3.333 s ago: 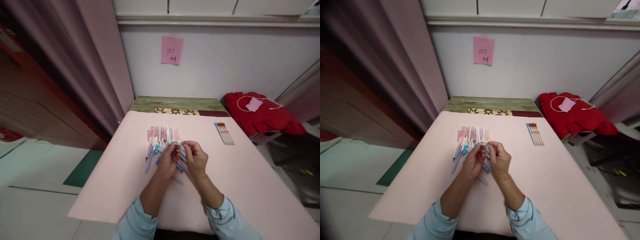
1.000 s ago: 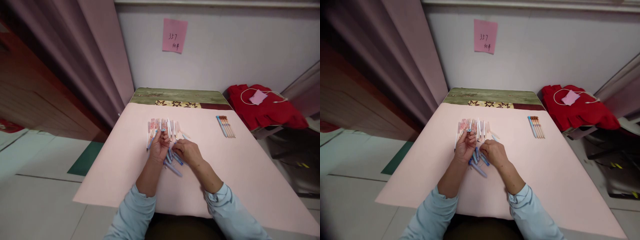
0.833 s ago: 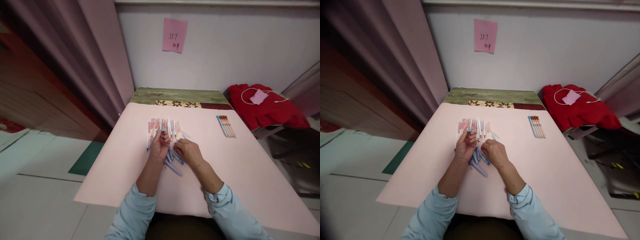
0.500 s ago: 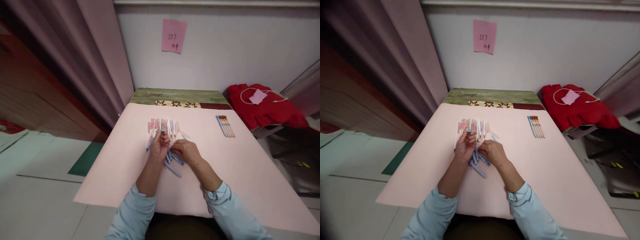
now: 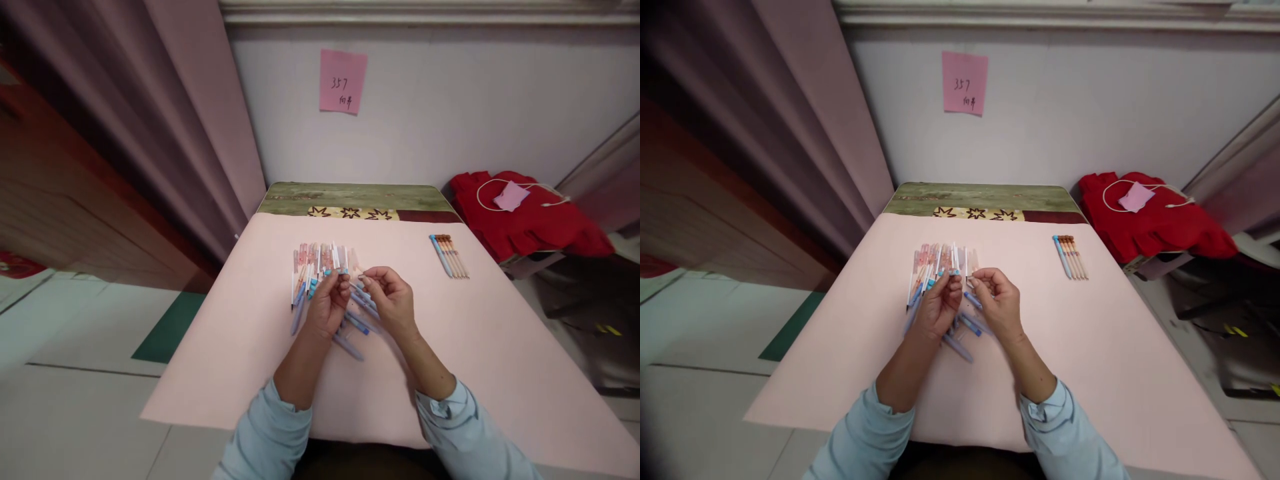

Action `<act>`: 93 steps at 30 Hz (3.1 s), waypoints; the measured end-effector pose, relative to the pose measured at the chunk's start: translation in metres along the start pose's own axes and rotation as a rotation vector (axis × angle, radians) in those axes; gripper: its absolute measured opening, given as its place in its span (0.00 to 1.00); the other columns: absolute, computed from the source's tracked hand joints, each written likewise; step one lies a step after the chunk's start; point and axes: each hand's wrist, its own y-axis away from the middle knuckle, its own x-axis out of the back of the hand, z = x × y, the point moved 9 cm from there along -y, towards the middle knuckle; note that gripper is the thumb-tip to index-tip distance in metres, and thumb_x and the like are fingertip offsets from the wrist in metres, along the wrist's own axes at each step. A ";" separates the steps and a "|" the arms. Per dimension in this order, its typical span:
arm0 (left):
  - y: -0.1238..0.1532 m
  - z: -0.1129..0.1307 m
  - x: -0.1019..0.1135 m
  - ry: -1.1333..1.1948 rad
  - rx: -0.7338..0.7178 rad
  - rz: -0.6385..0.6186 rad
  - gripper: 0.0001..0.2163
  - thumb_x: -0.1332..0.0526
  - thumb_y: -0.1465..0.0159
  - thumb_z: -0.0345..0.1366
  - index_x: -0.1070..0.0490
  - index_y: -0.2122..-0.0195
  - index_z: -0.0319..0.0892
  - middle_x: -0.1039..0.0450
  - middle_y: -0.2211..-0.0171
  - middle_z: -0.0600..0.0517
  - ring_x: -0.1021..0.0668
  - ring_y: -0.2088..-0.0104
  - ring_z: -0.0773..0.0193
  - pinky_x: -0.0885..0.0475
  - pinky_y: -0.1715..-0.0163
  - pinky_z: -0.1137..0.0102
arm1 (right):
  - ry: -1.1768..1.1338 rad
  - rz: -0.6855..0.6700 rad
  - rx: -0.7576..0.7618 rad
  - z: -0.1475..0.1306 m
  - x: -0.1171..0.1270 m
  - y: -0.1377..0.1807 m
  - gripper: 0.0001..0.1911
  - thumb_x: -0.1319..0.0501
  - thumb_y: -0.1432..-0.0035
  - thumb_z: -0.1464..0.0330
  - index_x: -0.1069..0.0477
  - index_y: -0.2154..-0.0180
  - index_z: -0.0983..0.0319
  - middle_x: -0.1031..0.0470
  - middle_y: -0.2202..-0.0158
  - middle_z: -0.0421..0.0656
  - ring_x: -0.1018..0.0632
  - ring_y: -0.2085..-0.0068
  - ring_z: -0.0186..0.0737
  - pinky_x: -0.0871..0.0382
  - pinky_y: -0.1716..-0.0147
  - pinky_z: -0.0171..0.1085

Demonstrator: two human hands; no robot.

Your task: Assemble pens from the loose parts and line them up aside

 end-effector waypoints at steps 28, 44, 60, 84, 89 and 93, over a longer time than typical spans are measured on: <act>0.010 -0.022 -0.011 -0.224 0.105 -0.075 0.15 0.27 0.51 0.39 0.30 0.75 0.35 0.30 0.80 0.55 0.33 0.82 0.77 0.43 0.87 0.82 | -0.411 -0.120 -0.419 0.032 -0.014 0.005 0.17 0.27 0.57 0.61 0.29 0.69 0.62 0.29 0.78 0.35 0.36 0.81 0.26 0.46 0.83 0.28; 0.012 -0.028 -0.012 -0.103 0.208 -0.071 0.13 0.30 0.45 0.39 0.30 0.74 0.35 0.32 0.79 0.54 0.35 0.83 0.78 0.44 0.88 0.83 | -0.347 -0.111 -0.312 0.015 -0.016 0.004 0.15 0.31 0.51 0.59 0.28 0.66 0.61 0.30 0.77 0.36 0.37 0.80 0.27 0.43 0.82 0.28; 0.011 -0.030 -0.013 -0.159 0.148 -0.136 0.13 0.32 0.44 0.39 0.29 0.76 0.34 0.33 0.80 0.53 0.34 0.82 0.76 0.43 0.87 0.82 | -0.391 -0.120 -0.342 0.024 -0.018 0.007 0.12 0.32 0.50 0.61 0.29 0.68 0.61 0.28 0.77 0.36 0.34 0.80 0.27 0.39 0.81 0.28; 0.008 -0.035 -0.011 -0.029 0.193 -0.147 0.12 0.40 0.35 0.42 0.27 0.65 0.36 0.25 0.73 0.50 0.23 0.74 0.68 0.26 0.73 0.75 | 0.551 0.120 0.465 -0.050 -0.006 0.020 0.05 0.38 0.39 0.66 0.23 0.62 0.58 0.25 0.68 0.41 0.28 0.73 0.32 0.33 0.73 0.32; 0.011 -0.038 -0.012 -0.010 0.198 -0.135 0.05 0.38 0.38 0.34 0.27 0.65 0.36 0.24 0.71 0.51 0.22 0.71 0.69 0.26 0.69 0.75 | 0.592 0.136 0.493 -0.050 -0.007 0.022 0.06 0.37 0.39 0.66 0.23 0.62 0.59 0.24 0.67 0.42 0.27 0.73 0.30 0.32 0.73 0.30; 0.009 -0.033 -0.010 -0.009 0.153 -0.110 0.03 0.37 0.41 0.29 0.26 0.65 0.36 0.25 0.72 0.51 0.23 0.73 0.70 0.27 0.71 0.76 | 0.572 0.132 0.481 -0.049 -0.006 0.023 0.08 0.38 0.39 0.67 0.23 0.58 0.59 0.24 0.63 0.43 0.26 0.73 0.30 0.31 0.73 0.30</act>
